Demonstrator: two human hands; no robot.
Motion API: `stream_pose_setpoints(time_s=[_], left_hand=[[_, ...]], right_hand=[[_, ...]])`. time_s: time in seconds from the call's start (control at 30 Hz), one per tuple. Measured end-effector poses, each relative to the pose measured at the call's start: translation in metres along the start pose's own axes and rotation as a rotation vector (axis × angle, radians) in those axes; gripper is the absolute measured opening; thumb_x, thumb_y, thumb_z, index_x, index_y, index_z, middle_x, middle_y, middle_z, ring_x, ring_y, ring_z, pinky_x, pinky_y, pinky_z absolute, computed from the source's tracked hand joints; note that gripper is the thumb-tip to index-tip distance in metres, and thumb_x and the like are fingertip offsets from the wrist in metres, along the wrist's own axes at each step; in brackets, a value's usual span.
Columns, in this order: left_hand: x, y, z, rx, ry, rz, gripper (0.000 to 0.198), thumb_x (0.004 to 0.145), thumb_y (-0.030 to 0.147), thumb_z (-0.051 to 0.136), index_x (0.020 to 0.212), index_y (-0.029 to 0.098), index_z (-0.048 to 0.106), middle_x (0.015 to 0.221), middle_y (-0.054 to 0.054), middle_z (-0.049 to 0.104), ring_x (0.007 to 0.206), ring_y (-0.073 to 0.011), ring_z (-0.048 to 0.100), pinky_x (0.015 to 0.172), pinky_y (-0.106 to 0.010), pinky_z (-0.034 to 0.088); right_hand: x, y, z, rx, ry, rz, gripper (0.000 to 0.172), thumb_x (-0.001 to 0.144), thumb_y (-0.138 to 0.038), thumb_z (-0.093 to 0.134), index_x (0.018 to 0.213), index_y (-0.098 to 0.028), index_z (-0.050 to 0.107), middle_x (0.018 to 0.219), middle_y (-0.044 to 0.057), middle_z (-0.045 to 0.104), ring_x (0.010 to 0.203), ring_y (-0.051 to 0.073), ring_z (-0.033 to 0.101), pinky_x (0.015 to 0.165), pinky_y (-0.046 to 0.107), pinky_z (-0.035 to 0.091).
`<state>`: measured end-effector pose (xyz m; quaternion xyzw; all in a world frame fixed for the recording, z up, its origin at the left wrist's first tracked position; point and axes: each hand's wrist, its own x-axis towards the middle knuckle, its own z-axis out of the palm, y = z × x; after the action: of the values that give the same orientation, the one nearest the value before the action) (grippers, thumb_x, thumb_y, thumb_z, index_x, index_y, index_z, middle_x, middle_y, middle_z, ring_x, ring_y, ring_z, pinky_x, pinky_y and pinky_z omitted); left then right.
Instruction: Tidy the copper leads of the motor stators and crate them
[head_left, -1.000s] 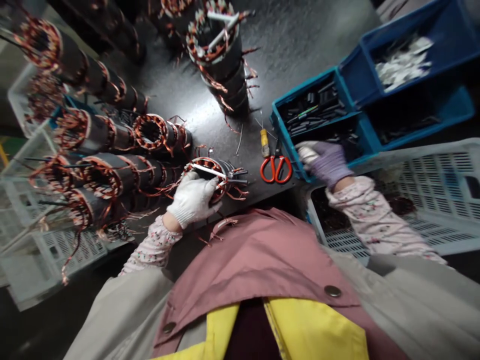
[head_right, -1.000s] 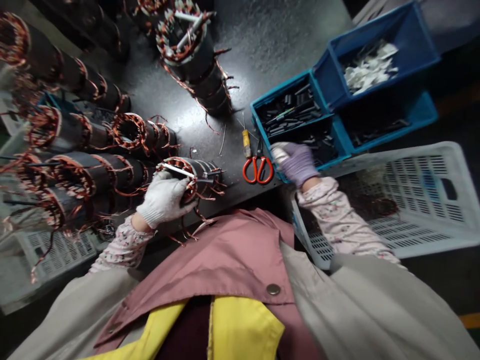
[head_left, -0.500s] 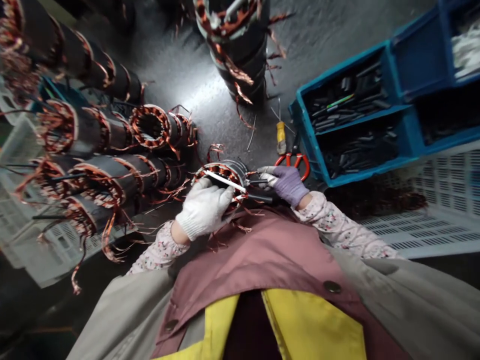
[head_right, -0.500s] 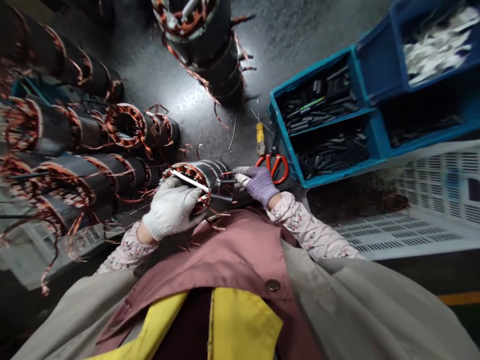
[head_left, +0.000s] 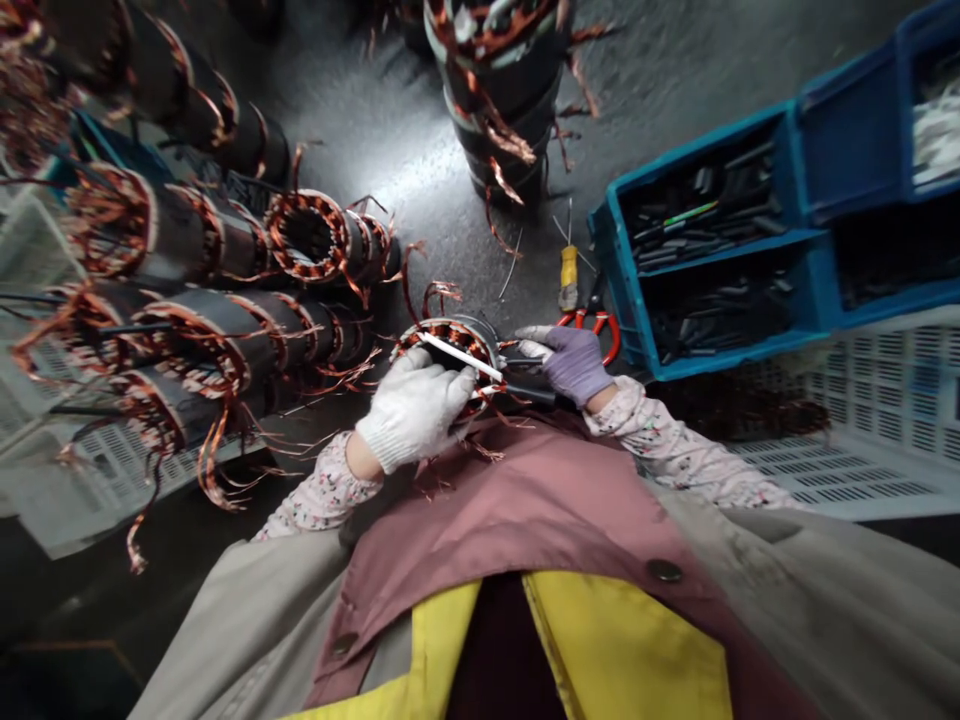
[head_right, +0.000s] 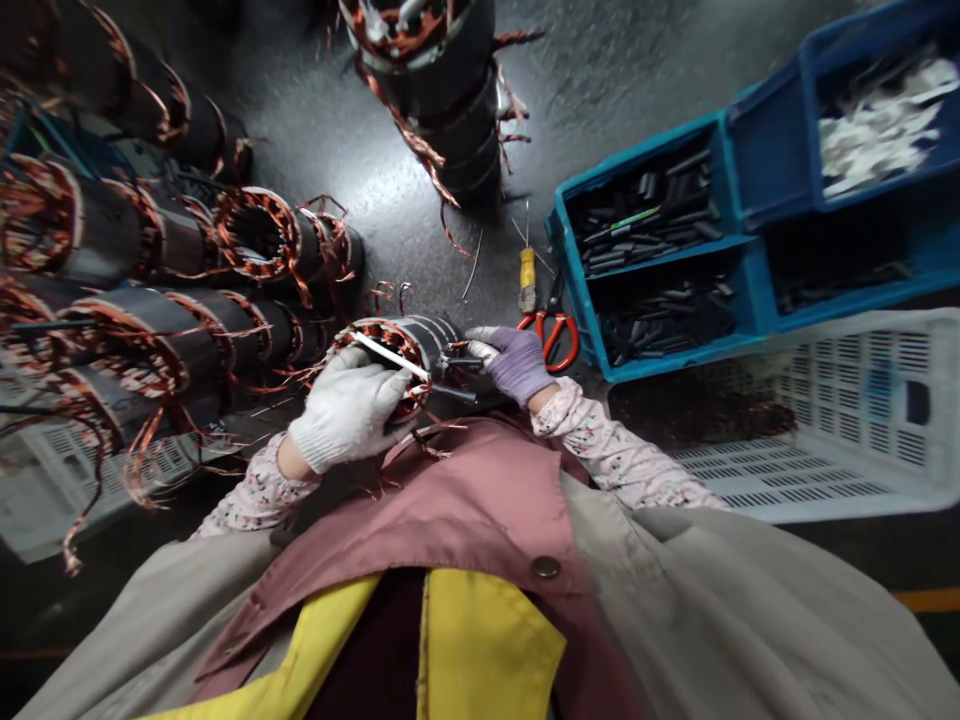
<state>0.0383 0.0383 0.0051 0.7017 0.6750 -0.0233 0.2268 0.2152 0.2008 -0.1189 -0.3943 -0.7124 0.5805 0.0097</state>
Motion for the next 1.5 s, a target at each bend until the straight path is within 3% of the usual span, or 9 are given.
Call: stream_pose_setpoints(time_s=[0.2,0.4,0.57,0.67,0.73,0.9,1.13,1.27,1.5], left_hand=[[-0.001,0.001,-0.002,-0.015,-0.02,-0.012,0.045,0.093,0.042,0.054,0.126,0.014,0.066,0.09,-0.012,0.076,0.079,-0.0258,0.071,0.093,-0.047,0.047],[-0.002,0.001,-0.006,0.009,-0.017,0.0,0.046,0.092,0.044,0.053,0.124,0.013,0.067,0.085,-0.012,0.076,0.079,-0.0266,0.071,0.094,-0.048,0.047],[-0.005,-0.002,-0.009,0.045,-0.012,0.001,0.041,0.092,0.045,0.054,0.114,0.015,0.071,0.086,-0.013,0.076,0.078,-0.0265,0.071,0.09,-0.047,0.049],[-0.005,-0.004,-0.012,0.056,0.002,0.033,0.041,0.092,0.043,0.054,0.115,0.015,0.071,0.088,-0.012,0.077,0.082,-0.0262,0.072,0.092,-0.046,0.049],[-0.004,-0.005,-0.013,0.045,-0.021,0.035,0.04,0.091,0.043,0.055,0.115,0.015,0.071,0.09,-0.012,0.077,0.085,-0.0262,0.072,0.094,-0.046,0.049],[-0.003,-0.005,-0.016,0.035,-0.09,-0.002,0.037,0.091,0.042,0.056,0.114,0.018,0.071,0.094,-0.012,0.077,0.092,-0.026,0.072,0.097,-0.045,0.048],[-0.003,-0.004,-0.013,0.013,-0.043,-0.002,0.034,0.09,0.041,0.057,0.112,0.018,0.069,0.091,-0.01,0.077,0.087,-0.0249,0.072,0.093,-0.044,0.048],[-0.003,-0.005,-0.009,0.028,0.026,0.04,0.039,0.092,0.046,0.054,0.113,0.016,0.069,0.085,-0.01,0.076,0.081,-0.0243,0.072,0.092,-0.044,0.049],[-0.005,-0.007,-0.004,0.018,0.032,0.044,0.045,0.094,0.046,0.052,0.124,0.015,0.065,0.09,-0.011,0.077,0.083,-0.0255,0.072,0.094,-0.046,0.048]], right_hand=[[0.005,-0.018,0.0,-0.304,-0.101,-0.058,0.026,0.092,-0.025,0.064,0.111,-0.019,0.08,0.111,0.01,0.079,0.108,0.029,0.074,0.097,0.04,0.057],[0.026,-0.052,-0.015,-0.868,-0.452,-0.267,0.029,0.096,-0.02,0.053,0.11,-0.014,0.078,0.104,0.018,0.076,0.095,0.026,0.073,0.07,0.029,0.047],[0.044,-0.024,-0.008,-0.259,-0.535,-0.112,0.016,0.09,-0.027,0.066,0.088,-0.018,0.078,0.077,0.005,0.076,0.069,0.018,0.07,0.061,0.024,0.051],[0.037,-0.003,0.002,0.134,-0.439,0.148,0.019,0.089,-0.028,0.066,0.095,-0.015,0.078,0.071,0.002,0.074,0.056,0.014,0.066,0.052,0.023,0.052],[0.027,0.003,0.005,0.259,-0.392,0.193,0.023,0.091,-0.026,0.064,0.106,-0.015,0.077,0.076,0.003,0.076,0.056,0.013,0.066,0.052,0.023,0.054],[0.015,0.002,-0.005,0.296,-0.434,0.199,0.04,0.093,-0.018,0.058,0.132,-0.016,0.067,0.079,0.003,0.077,0.052,0.013,0.066,0.051,0.024,0.056],[0.009,0.003,-0.012,0.406,-0.271,0.348,0.018,0.084,-0.029,0.08,0.094,-0.015,0.074,0.069,0.002,0.073,0.045,0.008,0.059,0.041,0.018,0.048],[0.004,-0.015,-0.012,0.646,-0.227,0.513,0.007,0.082,-0.012,0.077,0.086,-0.014,0.072,0.067,-0.001,0.07,0.049,0.006,0.059,0.049,0.015,0.052],[-0.001,-0.045,-0.013,0.692,-0.128,0.671,0.02,0.092,0.003,0.057,0.087,-0.012,0.069,0.065,0.0,0.069,0.047,0.005,0.057,0.044,0.014,0.048]])
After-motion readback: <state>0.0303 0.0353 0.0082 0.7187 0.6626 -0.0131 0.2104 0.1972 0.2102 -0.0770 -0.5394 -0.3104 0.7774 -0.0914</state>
